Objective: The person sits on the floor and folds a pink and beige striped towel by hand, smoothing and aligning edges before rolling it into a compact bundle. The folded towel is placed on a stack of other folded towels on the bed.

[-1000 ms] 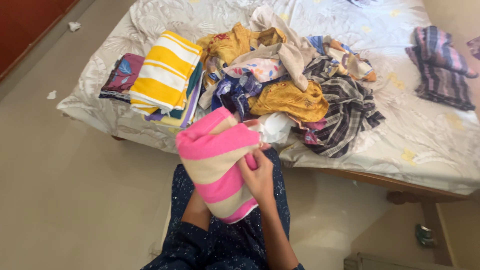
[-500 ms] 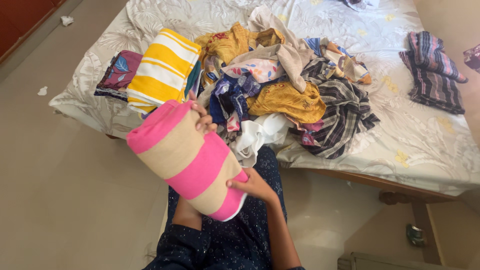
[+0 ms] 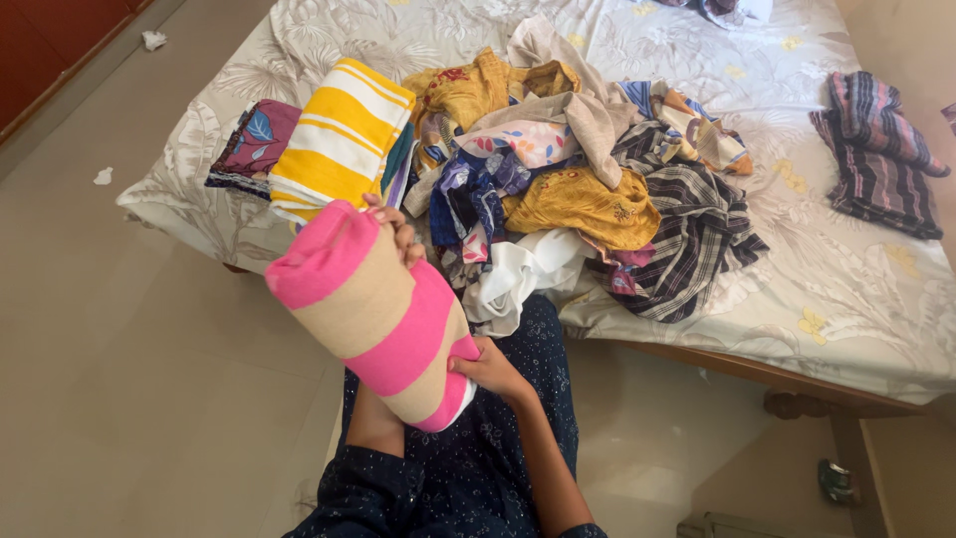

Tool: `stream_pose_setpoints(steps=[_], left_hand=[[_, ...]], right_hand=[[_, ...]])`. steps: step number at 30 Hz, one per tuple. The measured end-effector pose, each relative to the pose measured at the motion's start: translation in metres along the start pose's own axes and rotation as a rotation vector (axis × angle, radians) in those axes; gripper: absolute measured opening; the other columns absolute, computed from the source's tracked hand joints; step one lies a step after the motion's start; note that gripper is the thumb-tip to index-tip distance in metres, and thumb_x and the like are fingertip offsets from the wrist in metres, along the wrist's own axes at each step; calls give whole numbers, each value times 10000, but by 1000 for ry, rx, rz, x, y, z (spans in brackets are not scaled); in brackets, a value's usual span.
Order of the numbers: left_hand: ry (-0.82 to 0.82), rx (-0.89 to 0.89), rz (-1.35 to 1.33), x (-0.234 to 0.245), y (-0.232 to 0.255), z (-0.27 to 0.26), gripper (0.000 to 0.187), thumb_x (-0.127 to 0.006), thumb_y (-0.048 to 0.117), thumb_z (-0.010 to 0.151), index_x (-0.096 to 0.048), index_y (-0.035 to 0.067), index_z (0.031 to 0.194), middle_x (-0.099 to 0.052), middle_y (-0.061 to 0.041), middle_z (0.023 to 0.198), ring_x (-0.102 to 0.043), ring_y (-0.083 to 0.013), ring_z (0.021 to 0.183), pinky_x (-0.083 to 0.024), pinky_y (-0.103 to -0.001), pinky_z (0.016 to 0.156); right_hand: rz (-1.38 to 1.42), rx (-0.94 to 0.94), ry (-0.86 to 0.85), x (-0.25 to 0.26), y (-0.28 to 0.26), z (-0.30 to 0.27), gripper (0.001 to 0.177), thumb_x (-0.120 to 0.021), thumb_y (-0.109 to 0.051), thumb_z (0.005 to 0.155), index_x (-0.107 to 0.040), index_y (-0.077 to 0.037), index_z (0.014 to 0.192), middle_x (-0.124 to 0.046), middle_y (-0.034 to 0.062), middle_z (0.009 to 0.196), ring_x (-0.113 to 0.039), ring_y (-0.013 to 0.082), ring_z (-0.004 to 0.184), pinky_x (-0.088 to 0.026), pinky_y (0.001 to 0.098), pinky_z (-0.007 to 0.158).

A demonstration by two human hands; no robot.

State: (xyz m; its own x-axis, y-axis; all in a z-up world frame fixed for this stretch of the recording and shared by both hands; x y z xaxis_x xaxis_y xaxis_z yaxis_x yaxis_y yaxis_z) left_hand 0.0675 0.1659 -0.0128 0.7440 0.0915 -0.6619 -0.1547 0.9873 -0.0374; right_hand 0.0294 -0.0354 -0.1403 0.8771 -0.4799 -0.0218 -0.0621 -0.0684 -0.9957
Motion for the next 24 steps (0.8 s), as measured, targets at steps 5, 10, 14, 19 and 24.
stream_pose_setpoints(steps=[5, 10, 14, 19, 24], left_hand=[[114, 86, 141, -34, -20, 7, 345, -556, 316, 1100, -560, 176, 1415, -621, -57, 1261, -562, -227, 870, -469, -432, 831], [207, 143, 61, -62, -52, 4, 399, -663, 250, 1063, -525, 119, 1414, -603, -122, 1248, -616, -287, 1033, -513, -440, 922], [105, 141, -126, -62, -85, 14, 589, -715, 232, 890, -464, 84, 1403, -558, -159, 1271, -577, -327, 1188, -479, -490, 988], [327, 108, -110, -37, -63, -12, 533, -597, 280, 975, -447, 80, 1446, -554, -166, 1310, -585, -303, 1226, -493, -461, 1016], [462, 109, 163, -18, -24, -31, 575, -538, 363, 980, -443, 61, 1459, -561, -178, 1342, -595, -292, 1238, -505, -445, 1021]], right_hand=[[-191, 170, -19, 3, -63, -13, 945, -826, -453, 789, -412, -1, 1508, -544, 144, 1451, -509, 198, 1314, -417, 374, 1120], [70, 353, -59, 15, -131, -7, 1408, -820, -767, 667, -209, 23, 1660, -320, 155, 1710, -279, 274, 1615, -198, 400, 1328], [-2, 270, -74, 6, -125, 27, 1417, -849, -767, 618, -230, 26, 1615, -365, 192, 1629, -366, 289, 1518, -293, 414, 1256], [-62, 69, -135, -6, -102, 48, 1064, -898, -579, 662, -535, 69, 1424, -653, 203, 1352, -631, 260, 1247, -483, 374, 1087], [-111, -33, -80, -19, -109, 53, 623, -876, -353, 757, -703, 46, 1203, -768, 115, 1088, -722, 185, 986, -567, 324, 908]])
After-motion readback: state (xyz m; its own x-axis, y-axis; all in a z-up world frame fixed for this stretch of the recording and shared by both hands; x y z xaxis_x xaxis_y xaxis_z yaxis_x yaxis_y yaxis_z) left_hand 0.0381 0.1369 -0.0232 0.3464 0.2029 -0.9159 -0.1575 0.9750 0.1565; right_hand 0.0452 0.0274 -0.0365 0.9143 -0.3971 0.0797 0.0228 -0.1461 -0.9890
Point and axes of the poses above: each hand's wrist, its own z-axis towards the middle knuckle, its own x-axis out of the back of the hand, y = z × x, the point moved 9 cm from there along z, towards the middle knuckle
